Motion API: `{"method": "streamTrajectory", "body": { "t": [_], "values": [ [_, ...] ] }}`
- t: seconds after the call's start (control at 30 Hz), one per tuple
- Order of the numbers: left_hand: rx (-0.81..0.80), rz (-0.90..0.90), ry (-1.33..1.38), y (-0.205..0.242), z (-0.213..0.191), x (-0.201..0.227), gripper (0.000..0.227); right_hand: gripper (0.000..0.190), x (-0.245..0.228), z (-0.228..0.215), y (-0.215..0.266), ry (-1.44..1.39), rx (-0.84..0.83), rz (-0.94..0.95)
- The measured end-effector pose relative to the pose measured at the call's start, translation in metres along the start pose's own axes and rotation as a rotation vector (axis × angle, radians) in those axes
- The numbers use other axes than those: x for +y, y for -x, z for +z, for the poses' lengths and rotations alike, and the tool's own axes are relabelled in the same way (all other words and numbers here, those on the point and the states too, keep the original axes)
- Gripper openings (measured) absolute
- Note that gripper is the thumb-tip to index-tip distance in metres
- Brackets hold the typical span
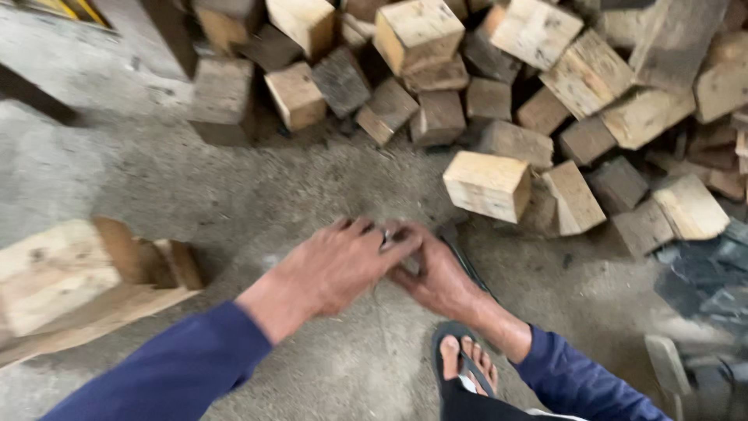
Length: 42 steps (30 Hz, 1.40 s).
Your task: The person arranges small wooden blocks on the floor and uses a hammer to tap them into alignment. They then move the aligned blocks onto a workbench, pick up nails from a container, and hammer the nails into the blocks to secure them.
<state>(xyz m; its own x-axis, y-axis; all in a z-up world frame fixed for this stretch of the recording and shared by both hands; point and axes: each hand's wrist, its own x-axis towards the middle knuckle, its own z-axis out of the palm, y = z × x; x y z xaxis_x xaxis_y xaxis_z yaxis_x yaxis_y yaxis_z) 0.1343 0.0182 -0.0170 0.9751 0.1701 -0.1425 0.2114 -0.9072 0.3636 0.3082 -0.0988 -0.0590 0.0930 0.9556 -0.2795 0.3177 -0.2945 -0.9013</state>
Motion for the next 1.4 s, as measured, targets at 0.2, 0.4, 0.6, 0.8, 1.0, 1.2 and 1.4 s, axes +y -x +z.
{"method": "streamTrajectory", "body": {
  "t": [0.2,0.4,0.6,0.8,1.0,1.2,1.4],
  "values": [
    [0.190,-0.105,0.307,-0.107,0.053,0.039,0.100,0.042,0.092,-0.067,0.000,0.416,0.364,-0.048],
    [0.498,-0.481,0.930,-0.135,0.131,0.046,0.088,0.077,0.123,-0.161,-0.026,0.743,0.693,-0.343],
    [0.455,-0.692,0.970,-0.140,0.180,0.000,0.071,0.094,0.163,-0.177,-0.059,0.533,0.645,-0.228],
    [0.553,-0.721,1.069,-0.157,0.163,0.012,0.096,0.087,0.160,-0.176,-0.048,0.332,0.616,-0.303],
    [0.571,-0.356,0.052,-0.147,0.105,0.028,0.133,0.082,0.136,-0.140,-0.046,-0.516,0.355,-0.003],
    [0.014,-0.700,0.089,-0.102,0.093,-0.033,0.125,0.070,0.154,-0.131,-0.060,-0.065,0.200,-0.068],
    [-0.018,-0.682,0.216,-0.099,0.148,-0.066,0.117,0.075,0.202,-0.104,0.030,0.683,0.005,0.153]
  ]
}}
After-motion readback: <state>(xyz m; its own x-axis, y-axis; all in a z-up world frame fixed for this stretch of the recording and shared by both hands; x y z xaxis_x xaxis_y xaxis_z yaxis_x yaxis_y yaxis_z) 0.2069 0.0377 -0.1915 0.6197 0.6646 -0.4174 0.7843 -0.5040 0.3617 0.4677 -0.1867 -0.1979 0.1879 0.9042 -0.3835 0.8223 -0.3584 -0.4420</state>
